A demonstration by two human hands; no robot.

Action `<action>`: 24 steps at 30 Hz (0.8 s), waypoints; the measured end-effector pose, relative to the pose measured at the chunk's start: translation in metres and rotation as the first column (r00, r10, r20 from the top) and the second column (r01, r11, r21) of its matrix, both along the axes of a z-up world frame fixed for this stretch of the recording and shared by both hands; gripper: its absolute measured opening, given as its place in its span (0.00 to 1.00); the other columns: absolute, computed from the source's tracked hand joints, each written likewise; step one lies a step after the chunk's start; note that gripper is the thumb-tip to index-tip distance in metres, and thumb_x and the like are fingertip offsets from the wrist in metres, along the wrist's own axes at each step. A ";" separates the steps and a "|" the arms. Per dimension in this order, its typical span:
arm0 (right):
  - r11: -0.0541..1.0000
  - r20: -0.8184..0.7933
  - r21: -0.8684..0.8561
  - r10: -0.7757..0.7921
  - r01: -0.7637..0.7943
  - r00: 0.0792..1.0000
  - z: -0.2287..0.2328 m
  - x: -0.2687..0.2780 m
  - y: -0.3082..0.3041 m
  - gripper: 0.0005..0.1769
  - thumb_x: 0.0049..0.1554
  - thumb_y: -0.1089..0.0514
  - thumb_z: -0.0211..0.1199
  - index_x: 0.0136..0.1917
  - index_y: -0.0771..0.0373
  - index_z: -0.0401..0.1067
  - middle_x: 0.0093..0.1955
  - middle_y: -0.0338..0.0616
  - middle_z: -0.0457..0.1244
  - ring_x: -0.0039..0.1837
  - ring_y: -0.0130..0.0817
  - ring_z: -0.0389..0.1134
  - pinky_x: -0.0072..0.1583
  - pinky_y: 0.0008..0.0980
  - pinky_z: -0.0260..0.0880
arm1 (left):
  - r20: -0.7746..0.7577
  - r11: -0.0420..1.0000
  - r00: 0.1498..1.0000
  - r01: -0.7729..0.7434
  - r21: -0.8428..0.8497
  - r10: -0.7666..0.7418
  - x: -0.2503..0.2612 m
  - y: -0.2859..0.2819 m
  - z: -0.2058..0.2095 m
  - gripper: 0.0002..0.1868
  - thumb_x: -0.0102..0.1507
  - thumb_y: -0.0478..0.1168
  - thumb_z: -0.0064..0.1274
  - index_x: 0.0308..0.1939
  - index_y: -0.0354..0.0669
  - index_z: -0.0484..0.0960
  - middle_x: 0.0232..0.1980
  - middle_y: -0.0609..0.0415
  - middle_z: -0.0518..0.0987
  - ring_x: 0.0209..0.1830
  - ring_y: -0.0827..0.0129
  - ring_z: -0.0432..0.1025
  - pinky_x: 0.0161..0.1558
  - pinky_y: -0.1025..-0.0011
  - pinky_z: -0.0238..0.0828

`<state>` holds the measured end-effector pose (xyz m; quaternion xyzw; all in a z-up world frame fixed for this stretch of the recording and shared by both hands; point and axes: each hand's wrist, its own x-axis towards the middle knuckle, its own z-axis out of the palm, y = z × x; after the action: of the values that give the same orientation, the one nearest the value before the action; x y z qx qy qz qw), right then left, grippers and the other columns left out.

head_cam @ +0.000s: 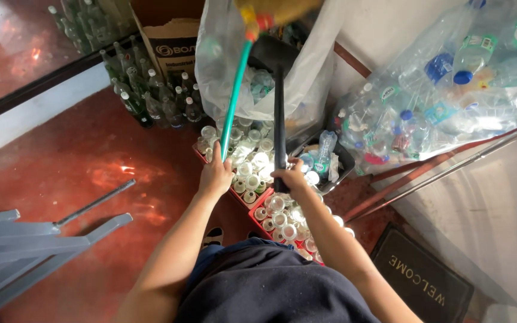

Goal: Sweeping a gym floor using a broom and collecting debris into a dustpan.

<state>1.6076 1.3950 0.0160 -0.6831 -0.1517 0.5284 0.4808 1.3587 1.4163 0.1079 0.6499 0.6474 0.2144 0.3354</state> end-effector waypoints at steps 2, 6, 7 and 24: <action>0.999 0.074 0.012 0.041 -0.042 0.996 -0.011 0.023 0.015 0.38 0.37 0.70 0.73 0.59 0.57 0.62 0.44 0.67 0.57 0.30 0.60 0.71 0.30 0.52 0.76 | -0.093 0.998 0.994 0.046 -0.035 -0.049 -0.010 0.030 -0.038 0.31 0.69 0.54 0.39 0.77 0.61 0.58 0.54 0.35 0.82 0.55 0.40 0.77 0.59 0.47 0.74; 0.998 0.168 -0.005 0.064 -0.064 0.984 0.018 0.025 -0.002 0.23 0.38 0.68 0.70 0.50 0.71 0.72 0.27 0.61 0.63 0.27 0.47 0.69 0.27 0.43 0.73 | -0.082 1.000 0.997 0.015 0.027 -0.013 -0.028 0.024 -0.006 0.27 0.70 0.57 0.39 0.73 0.62 0.70 0.54 0.40 0.84 0.53 0.42 0.78 0.56 0.48 0.75; 0.998 0.168 -0.010 0.056 -0.056 0.984 0.020 0.020 -0.008 0.23 0.38 0.68 0.70 0.50 0.71 0.72 0.27 0.61 0.63 0.27 0.47 0.69 0.27 0.43 0.73 | -0.082 0.999 0.996 0.023 0.023 -0.021 -0.024 0.018 0.009 0.27 0.70 0.57 0.39 0.73 0.62 0.70 0.54 0.40 0.84 0.53 0.42 0.78 0.56 0.48 0.75; 0.999 0.301 0.015 0.032 -0.038 0.953 0.059 -0.013 -0.046 0.32 0.40 0.66 0.69 0.60 0.66 0.73 0.25 0.55 0.63 0.24 0.44 0.68 0.29 0.36 0.68 | 0.002 0.993 0.999 -0.041 0.107 0.041 -0.054 0.024 0.018 0.27 0.71 0.50 0.40 0.75 0.56 0.66 0.69 0.43 0.75 0.54 0.34 0.76 0.58 0.42 0.72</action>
<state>1.5946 1.3488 0.0753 -0.7478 -0.2403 0.4253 0.4497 1.3047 1.4399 0.1264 0.6536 0.6483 0.2557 0.2953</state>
